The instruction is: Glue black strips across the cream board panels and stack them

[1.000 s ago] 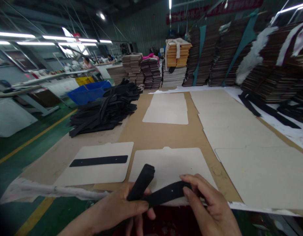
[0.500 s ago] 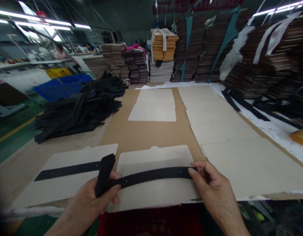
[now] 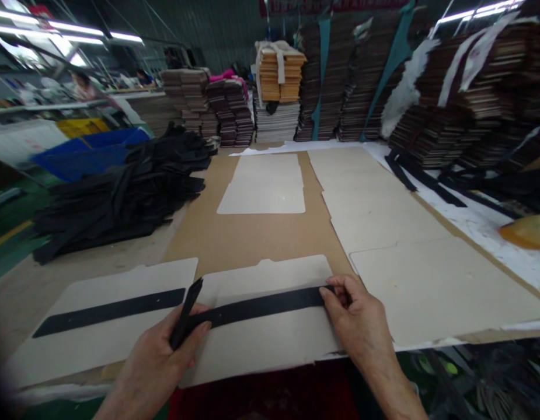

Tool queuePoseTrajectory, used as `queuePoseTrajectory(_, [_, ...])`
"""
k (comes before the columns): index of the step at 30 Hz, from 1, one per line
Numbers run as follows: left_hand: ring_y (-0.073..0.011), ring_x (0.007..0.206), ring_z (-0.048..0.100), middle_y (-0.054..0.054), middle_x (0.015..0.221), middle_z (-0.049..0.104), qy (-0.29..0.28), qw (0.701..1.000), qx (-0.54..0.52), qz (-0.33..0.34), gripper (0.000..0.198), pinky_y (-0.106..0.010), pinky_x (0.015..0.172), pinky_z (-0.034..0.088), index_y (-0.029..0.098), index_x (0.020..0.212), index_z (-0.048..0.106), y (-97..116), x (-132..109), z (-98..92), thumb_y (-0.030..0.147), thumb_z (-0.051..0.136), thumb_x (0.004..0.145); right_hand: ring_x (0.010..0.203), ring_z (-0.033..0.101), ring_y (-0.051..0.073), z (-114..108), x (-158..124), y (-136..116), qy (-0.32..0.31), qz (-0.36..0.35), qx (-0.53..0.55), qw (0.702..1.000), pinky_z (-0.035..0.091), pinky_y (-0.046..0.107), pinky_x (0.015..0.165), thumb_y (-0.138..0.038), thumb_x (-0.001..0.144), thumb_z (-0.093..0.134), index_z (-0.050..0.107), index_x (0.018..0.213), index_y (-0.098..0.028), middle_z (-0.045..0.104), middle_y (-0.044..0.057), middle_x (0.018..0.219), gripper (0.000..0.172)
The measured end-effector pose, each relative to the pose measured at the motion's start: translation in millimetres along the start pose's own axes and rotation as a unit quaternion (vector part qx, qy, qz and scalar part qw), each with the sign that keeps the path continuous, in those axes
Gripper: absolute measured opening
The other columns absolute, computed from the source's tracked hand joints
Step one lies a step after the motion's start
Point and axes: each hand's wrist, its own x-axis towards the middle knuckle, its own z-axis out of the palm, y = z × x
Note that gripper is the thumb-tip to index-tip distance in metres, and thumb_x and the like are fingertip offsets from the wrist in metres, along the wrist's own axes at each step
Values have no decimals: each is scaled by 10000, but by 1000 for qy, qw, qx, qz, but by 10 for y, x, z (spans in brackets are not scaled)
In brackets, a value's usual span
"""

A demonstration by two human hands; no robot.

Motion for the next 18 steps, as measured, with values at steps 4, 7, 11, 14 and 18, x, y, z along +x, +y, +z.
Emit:
queuePoseTrajectory(4, [-270, 977, 667, -46, 1002, 725, 24, 999, 22, 9, 346, -369, 872, 504, 226, 1052, 636, -4, 11, 34, 458, 504, 832, 629, 579, 183, 3, 13, 6, 0, 6, -10, 1000, 446, 307, 629, -516, 717, 597, 669, 867, -218, 619, 6, 692, 341])
queuePoseTrajectory(7, [-271, 985, 668, -44, 1025, 728, 36, 999, 37, 15, 360, -380, 878, 509, 232, 1061, 645, -14, 27, 55, 467, 491, 835, 620, 580, 183, 13, 13, 4, 9, -7, -32, 999, 445, 308, 621, -506, 723, 587, 669, 859, -221, 627, 10, 692, 326])
queuePoseTrajectory(11, [-271, 993, 667, -38, 1035, 728, 40, 998, 47, 23, 380, -384, 873, 516, 243, 1083, 642, -31, 29, 69, 485, 483, 838, 613, 581, 182, 29, 3, -9, 26, -28, -55, 998, 444, 303, 604, -485, 741, 568, 670, 859, -223, 631, 12, 686, 305])
queuePoseTrajectory(14, [-270, 973, 671, -36, 1016, 731, 34, 998, 53, 18, 372, -390, 858, 519, 248, 1081, 639, -40, 26, 71, 487, 476, 847, 611, 587, 182, 41, -3, -13, 33, -37, -69, 996, 448, 300, 599, -473, 753, 565, 670, 855, -225, 630, 9, 679, 287])
queuePoseTrajectory(18, [-274, 994, 668, -41, 1036, 731, 29, 998, 58, 16, 392, -395, 871, 515, 244, 1096, 638, -46, 43, 75, 492, 472, 842, 606, 589, 175, 61, -11, -1, 35, -49, -88, 994, 454, 294, 600, -450, 767, 562, 672, 879, -231, 626, -3, 668, 269])
